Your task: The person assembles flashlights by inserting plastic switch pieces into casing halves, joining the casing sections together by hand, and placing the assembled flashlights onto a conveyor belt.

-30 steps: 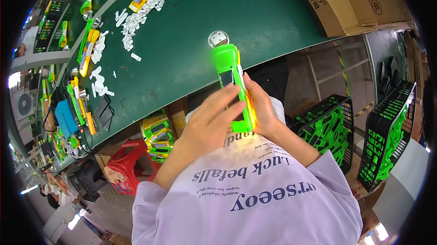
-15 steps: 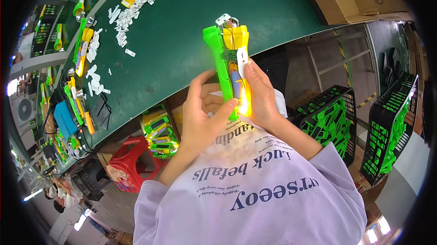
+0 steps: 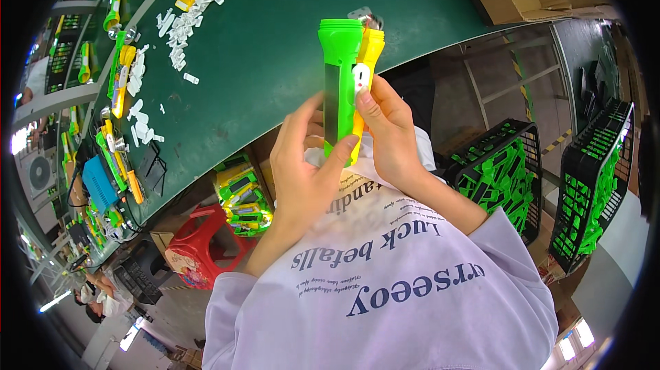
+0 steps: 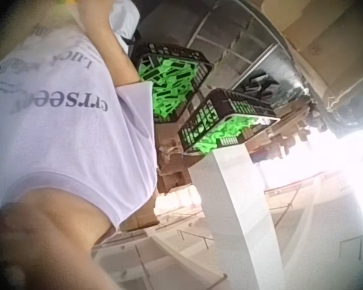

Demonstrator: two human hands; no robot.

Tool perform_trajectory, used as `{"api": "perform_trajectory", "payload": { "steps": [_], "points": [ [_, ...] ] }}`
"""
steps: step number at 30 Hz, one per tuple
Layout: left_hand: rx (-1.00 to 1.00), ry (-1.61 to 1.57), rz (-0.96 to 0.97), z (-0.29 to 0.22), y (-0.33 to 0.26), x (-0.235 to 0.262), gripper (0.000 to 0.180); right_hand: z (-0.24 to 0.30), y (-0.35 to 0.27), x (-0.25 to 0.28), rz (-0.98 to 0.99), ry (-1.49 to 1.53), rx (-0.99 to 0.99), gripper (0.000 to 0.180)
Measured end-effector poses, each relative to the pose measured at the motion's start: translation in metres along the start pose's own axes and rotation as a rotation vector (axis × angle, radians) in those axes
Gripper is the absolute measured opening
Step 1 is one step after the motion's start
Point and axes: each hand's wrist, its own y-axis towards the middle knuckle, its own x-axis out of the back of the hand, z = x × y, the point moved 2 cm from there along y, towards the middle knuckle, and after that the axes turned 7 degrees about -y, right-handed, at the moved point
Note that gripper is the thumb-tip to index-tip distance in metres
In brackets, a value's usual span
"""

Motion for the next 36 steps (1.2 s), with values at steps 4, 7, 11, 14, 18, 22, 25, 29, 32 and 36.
{"api": "perform_trajectory", "payload": {
  "steps": [4, 7, 11, 14, 18, 22, 25, 29, 32, 36],
  "points": [
    [0.049, -0.094, -0.028, 0.006, 0.002, 0.001, 0.055, -0.002, 0.0, 0.007, 0.006, -0.049, 0.022, 0.041],
    [0.128, -0.136, -0.029, 0.003, 0.004, 0.002, 0.056, -0.002, -0.002, 0.007, 0.013, -0.059, 0.025, 0.04],
    [0.154, -0.167, 0.006, 0.007, 0.002, -0.003, 0.057, -0.001, -0.001, 0.007, 0.006, -0.041, 0.025, 0.038],
    [0.164, -0.2, 0.014, 0.012, 0.001, -0.006, 0.057, -0.002, -0.002, 0.006, 0.017, 0.015, 0.009, 0.036],
    [0.159, -0.157, 0.084, 0.017, 0.004, -0.01, 0.06, -0.003, -0.004, 0.003, 0.058, 0.065, -0.054, 0.036],
    [0.108, -0.146, 0.076, 0.019, 0.005, -0.012, 0.06, -0.001, -0.003, 0.002, -0.001, 0.134, -0.092, 0.036],
    [0.106, -0.147, 0.065, 0.015, 0.006, -0.013, 0.059, -0.002, -0.003, 0.003, -0.013, 0.13, -0.105, 0.036],
    [0.091, -0.065, 0.057, 0.014, 0.005, -0.015, 0.06, -0.004, -0.004, 0.001, -0.049, 0.149, -0.107, 0.035],
    [0.016, 0.031, 0.023, 0.016, 0.004, -0.016, 0.064, -0.005, -0.001, 0.007, -0.023, 0.176, -0.145, 0.037],
    [0.097, -0.02, -0.001, 0.009, -0.001, -0.017, 0.052, -0.005, -0.002, 0.007, 0.007, 0.156, -0.135, 0.038]
  ]
}}
